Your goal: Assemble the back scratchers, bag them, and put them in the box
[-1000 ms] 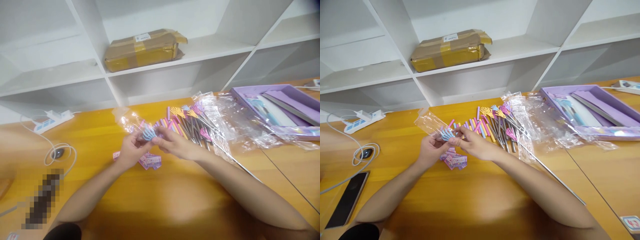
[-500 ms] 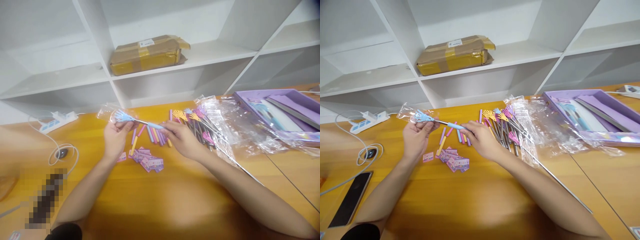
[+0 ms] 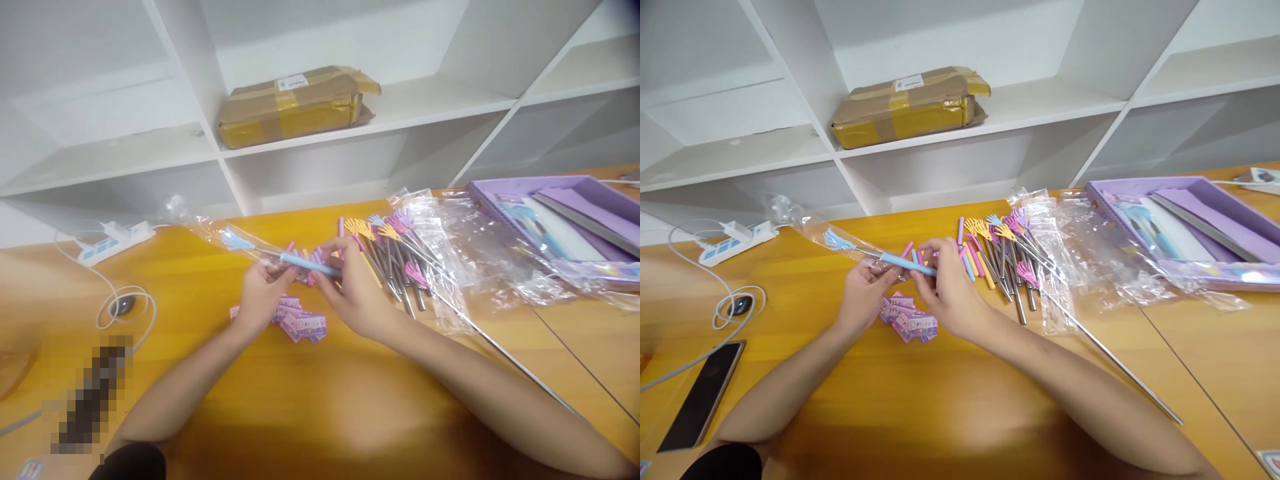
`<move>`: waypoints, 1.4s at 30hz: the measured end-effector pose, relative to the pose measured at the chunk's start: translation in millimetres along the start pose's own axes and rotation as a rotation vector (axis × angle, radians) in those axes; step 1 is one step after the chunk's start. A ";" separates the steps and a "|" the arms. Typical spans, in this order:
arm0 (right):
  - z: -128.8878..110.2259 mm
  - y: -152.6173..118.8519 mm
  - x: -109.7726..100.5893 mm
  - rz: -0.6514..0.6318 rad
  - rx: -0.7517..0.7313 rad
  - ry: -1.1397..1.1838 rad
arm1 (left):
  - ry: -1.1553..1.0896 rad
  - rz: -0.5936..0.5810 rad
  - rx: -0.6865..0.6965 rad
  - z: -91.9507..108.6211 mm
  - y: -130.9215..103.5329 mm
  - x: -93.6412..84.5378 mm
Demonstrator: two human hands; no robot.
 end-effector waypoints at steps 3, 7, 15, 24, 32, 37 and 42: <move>-3.1 2.3 -4.1 0.013 -0.105 -0.006 | -0.085 0.010 0.033 8.8 4.8 -0.1; -11.5 6.5 -12.5 0.024 -0.290 -0.076 | -0.112 0.027 0.045 20.7 8.2 1.0; -12.0 6.6 -15.2 0.126 -0.443 -0.123 | 0.150 -0.095 0.007 10.2 -5.1 4.4; -7.9 -3.0 -15.6 0.159 -0.673 -0.438 | 0.670 -0.315 0.046 21.2 -33.8 16.9; -13.6 -3.6 -11.9 0.096 -0.598 -0.435 | 0.799 -0.449 0.087 30.0 -37.2 20.6; -12.1 -3.1 -9.0 0.152 -0.662 -0.419 | 0.737 -0.516 0.090 35.1 -36.3 18.9; -8.1 -4.4 -8.6 0.172 -0.717 -0.463 | 0.467 -0.618 0.029 39.2 -34.5 16.8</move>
Point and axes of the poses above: each hand's wrist, its own y-axis towards the middle knuckle, its own x-axis out of the palm, z = x × y, the point moved 2 cm from there along y, towards the middle knuckle, and after that the axes turned 12 degrees about -y, right-handed, at the moved point
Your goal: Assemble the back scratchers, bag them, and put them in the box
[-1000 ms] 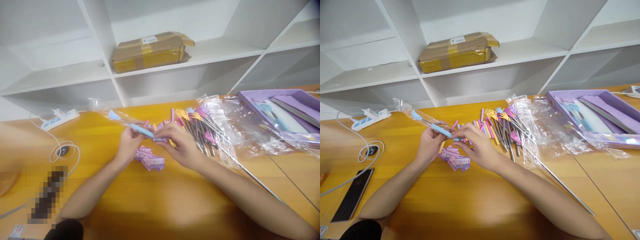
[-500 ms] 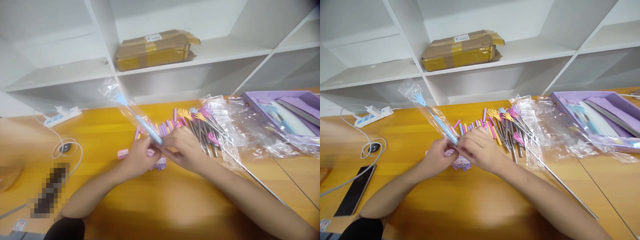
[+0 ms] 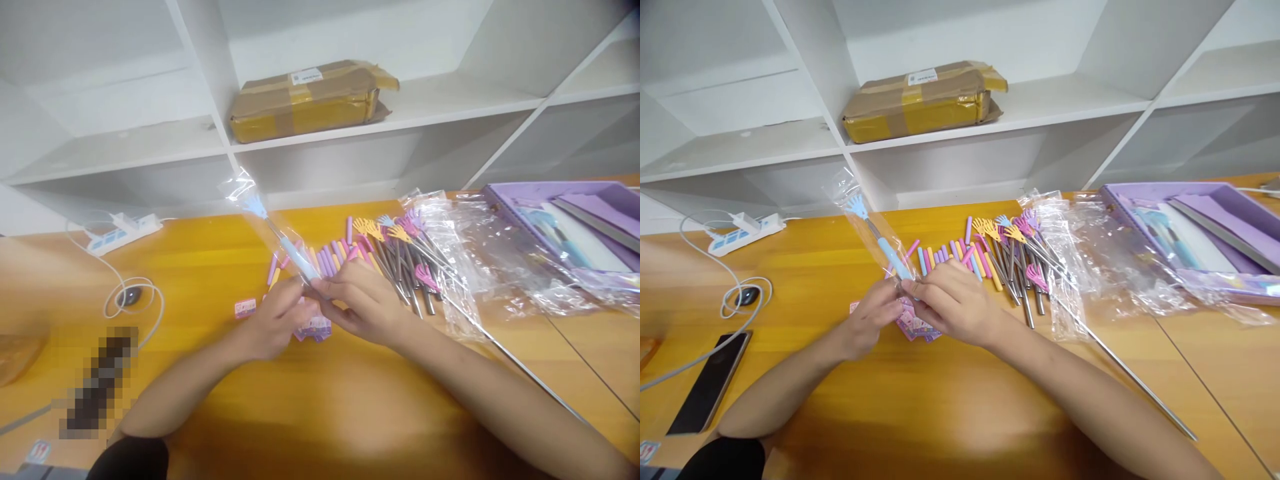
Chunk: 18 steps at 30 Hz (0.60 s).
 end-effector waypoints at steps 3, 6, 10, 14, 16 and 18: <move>-0.4 -2.3 -1.7 -0.012 -0.071 -0.052 | -0.003 0.132 -0.038 1.3 -1.7 -2.6; -2.3 -2.0 -4.7 0.007 -0.169 -0.070 | -0.131 0.234 -0.040 4.0 -2.3 -5.3; -4.4 0.5 -4.8 -0.020 -0.197 -0.050 | -0.401 0.344 -0.091 4.5 2.6 -10.4; -5.0 0.3 -1.7 -0.132 -0.086 0.011 | -0.485 0.356 -0.106 -1.5 8.9 -14.8; -3.8 0.0 -0.9 -0.181 0.068 0.080 | -0.451 0.342 -0.111 -5.9 9.4 -17.1; -2.6 -0.3 -0.3 -0.208 0.193 0.118 | -0.356 0.344 -0.121 -9.3 8.2 -19.7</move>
Point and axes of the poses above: each hand's wrist, its own y-axis towards the middle knuckle, its own x-axis out of the palm, z = x × y, the point moved 2 cm from there along y, towards the middle knuckle, and after that the axes turned 12 degrees about -y, right-handed, at the moved point
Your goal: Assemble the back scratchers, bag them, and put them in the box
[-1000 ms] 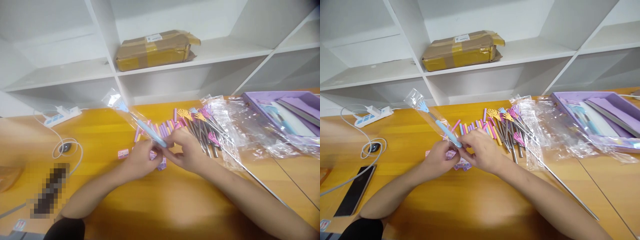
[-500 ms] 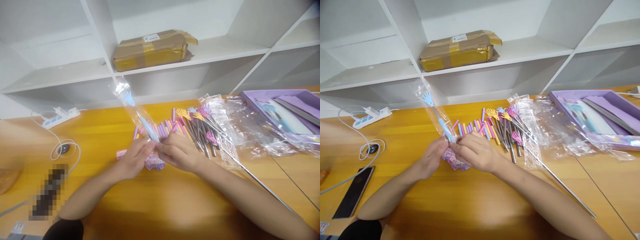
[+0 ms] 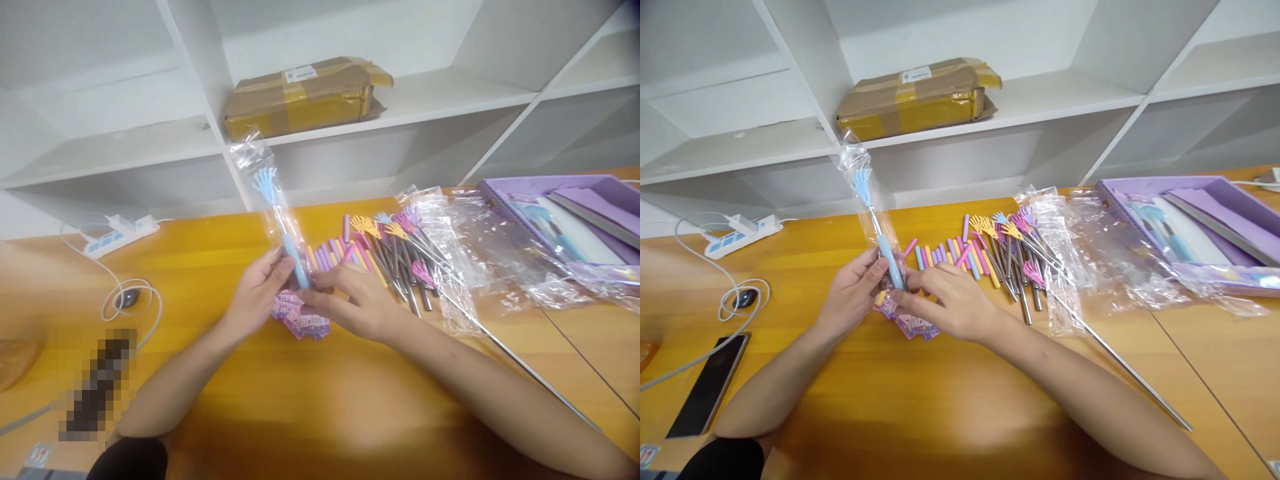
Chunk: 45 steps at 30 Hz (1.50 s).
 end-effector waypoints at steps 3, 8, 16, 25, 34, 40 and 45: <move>-0.5 -0.1 1.4 0.014 -0.002 -0.060 | 0.191 0.039 0.043 0.7 -1.4 -3.7; -3.1 -1.0 4.4 0.064 -0.060 -0.144 | 0.238 0.031 0.060 6.1 -3.3 0.9; 3.2 1.0 -1.2 0.070 -0.216 -0.061 | 0.127 0.054 0.057 15.0 -4.3 7.8; 11.8 1.0 -7.6 -0.048 -0.069 0.063 | -0.001 0.115 0.043 12.4 7.0 -3.1; 6.4 9.3 -10.0 0.136 -0.090 0.034 | 0.011 -0.004 0.007 6.8 5.9 2.5; 5.6 16.5 -21.2 0.006 -0.285 0.114 | -0.126 0.038 -0.084 7.7 8.5 -1.7; 4.8 14.0 -27.8 0.004 -0.346 -0.106 | -0.150 0.028 -0.113 5.7 11.0 -0.1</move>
Point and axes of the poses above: each hand's wrist, its own y-axis towards the middle knuckle, its own x-axis out of the palm, z = x × y, the point moved 2 cm from there along y, towards the middle knuckle, and after that the axes turned 12 degrees about -y, right-handed, at the moved point
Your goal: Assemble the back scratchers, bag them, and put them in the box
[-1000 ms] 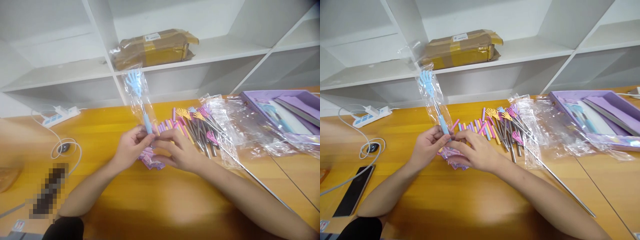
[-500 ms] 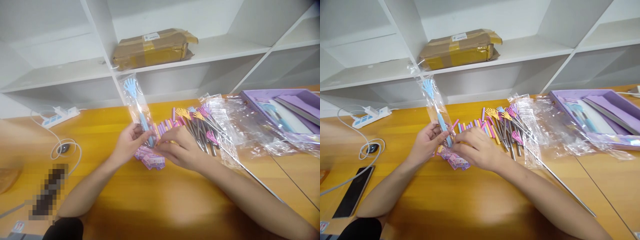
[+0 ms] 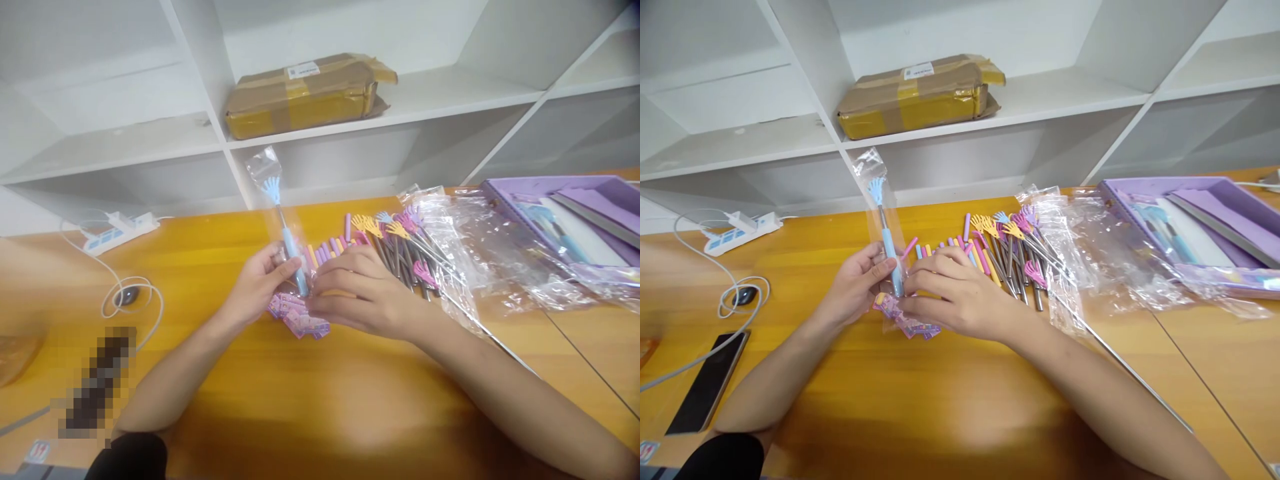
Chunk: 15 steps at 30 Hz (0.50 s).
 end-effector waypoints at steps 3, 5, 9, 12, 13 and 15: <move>-0.4 -0.5 -3.5 0.071 -0.042 -0.061 | -0.015 0.004 0.000 -2.2 0.9 -1.0; 0.4 -0.4 -4.8 0.109 -0.038 -0.095 | -0.022 0.010 0.010 -3.3 1.2 -2.5; 1.6 -1.1 -1.5 0.117 0.025 -0.063 | 0.030 -0.025 0.017 -5.0 1.2 -2.6; 1.7 -1.6 4.7 0.111 0.110 -0.032 | 0.101 -0.060 0.040 -6.4 0.2 0.5; 2.2 -1.5 6.8 0.103 0.149 -0.025 | 0.119 -0.063 0.042 -7.3 -0.4 1.3; 3.7 -0.9 10.2 0.090 0.225 -0.004 | 0.128 -0.064 0.036 -9.5 -2.0 1.3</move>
Point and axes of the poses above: each hand's wrist, its own y-axis towards the middle knuckle, its own x-axis out of the palm, z = x × y, the point moved 2 cm from there along y, towards the middle knuckle, and after that the axes turned 12 degrees about -y, right-handed, at the moved point
